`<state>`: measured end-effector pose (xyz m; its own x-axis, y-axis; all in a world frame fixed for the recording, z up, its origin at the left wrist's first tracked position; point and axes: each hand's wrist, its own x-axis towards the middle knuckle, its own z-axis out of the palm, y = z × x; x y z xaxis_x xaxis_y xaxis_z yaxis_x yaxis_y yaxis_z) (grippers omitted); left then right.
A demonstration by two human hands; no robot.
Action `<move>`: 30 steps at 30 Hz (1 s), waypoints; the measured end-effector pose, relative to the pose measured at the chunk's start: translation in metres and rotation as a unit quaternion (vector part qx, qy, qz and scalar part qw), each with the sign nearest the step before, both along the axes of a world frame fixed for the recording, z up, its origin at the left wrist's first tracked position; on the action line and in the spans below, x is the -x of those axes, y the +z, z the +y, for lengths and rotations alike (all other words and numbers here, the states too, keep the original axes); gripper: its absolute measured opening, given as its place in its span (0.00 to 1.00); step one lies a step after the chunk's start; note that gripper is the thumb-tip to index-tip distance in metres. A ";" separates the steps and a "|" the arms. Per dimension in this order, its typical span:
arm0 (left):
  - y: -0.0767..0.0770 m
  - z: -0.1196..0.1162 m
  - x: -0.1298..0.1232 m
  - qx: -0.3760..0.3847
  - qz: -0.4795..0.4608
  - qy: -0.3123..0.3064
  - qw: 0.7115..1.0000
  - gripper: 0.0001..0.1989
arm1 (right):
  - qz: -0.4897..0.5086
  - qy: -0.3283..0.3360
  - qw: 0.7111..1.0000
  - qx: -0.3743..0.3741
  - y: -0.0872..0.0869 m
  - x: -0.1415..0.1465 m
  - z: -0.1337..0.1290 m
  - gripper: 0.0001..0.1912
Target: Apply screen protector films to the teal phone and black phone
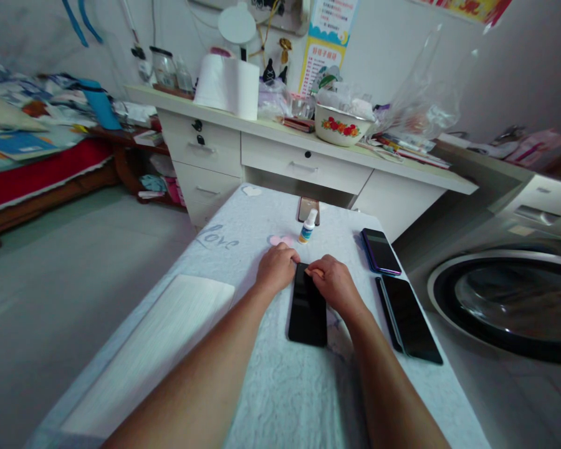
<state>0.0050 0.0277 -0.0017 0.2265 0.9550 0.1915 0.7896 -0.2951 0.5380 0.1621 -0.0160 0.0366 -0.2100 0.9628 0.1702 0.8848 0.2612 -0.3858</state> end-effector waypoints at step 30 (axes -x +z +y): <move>-0.002 0.000 0.000 -0.003 -0.004 0.003 1.000 0.13 | 0.013 0.032 0.999 -0.013 -0.003 0.018 0.003 0.12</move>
